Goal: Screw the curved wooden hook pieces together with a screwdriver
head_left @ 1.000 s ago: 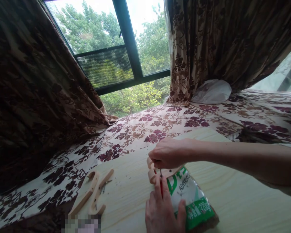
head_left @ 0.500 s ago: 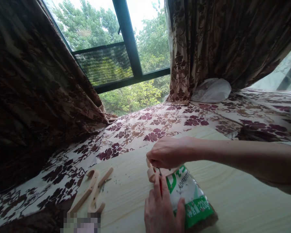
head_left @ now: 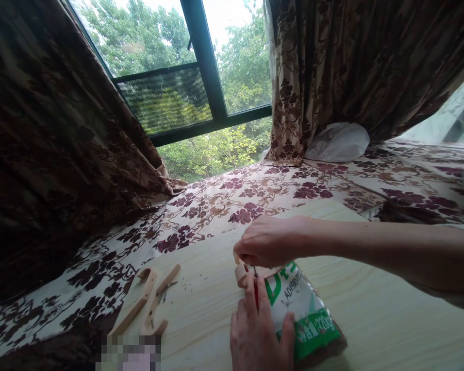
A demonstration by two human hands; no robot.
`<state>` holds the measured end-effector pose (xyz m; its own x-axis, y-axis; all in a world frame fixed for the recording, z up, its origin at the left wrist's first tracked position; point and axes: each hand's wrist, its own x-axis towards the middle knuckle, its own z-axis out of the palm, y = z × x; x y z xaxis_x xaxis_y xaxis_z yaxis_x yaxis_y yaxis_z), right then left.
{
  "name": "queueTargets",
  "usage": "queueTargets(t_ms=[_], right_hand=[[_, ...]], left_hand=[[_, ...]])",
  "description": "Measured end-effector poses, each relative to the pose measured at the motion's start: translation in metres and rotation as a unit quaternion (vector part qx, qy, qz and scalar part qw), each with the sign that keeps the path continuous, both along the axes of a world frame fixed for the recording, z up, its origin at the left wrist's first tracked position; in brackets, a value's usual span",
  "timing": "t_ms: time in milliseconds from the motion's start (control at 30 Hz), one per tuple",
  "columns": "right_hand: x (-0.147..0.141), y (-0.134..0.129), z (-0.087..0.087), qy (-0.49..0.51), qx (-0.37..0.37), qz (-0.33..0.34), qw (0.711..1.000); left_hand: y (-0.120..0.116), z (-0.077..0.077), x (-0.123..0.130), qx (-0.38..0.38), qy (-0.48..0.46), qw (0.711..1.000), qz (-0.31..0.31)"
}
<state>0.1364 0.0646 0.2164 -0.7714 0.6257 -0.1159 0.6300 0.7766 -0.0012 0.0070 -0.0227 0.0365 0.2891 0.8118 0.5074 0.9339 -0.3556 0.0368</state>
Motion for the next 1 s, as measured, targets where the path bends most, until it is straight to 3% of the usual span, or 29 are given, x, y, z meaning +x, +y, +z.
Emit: queueTargets(t_ms=[233, 400, 500, 767, 1000], right_hand=[[0.0, 0.003, -0.004, -0.002, 0.022, -0.063, 0.998], [0.0, -0.002, 0.007, -0.015, 0.007, -0.019, 1.0], [0.001, -0.001, 0.005, -0.009, -0.006, -0.004, 1.0], [0.003, 0.007, -0.006, -0.001, 0.013, -0.084, 0.996], [0.005, 0.0, 0.005, -0.001, -0.013, -0.011, 1.0]], left_hand=[[0.0, 0.001, -0.001, -0.003, 0.0, 1.0, -0.008], [-0.001, 0.002, -0.001, -0.013, -0.003, 1.0, -0.006], [-0.001, 0.002, 0.0, -0.012, -0.005, 1.0, -0.003], [0.0, 0.002, 0.0, -0.009, -0.006, 1.0, -0.006], [-0.002, 0.008, 0.002, -0.028, 0.005, 1.0, 0.003]])
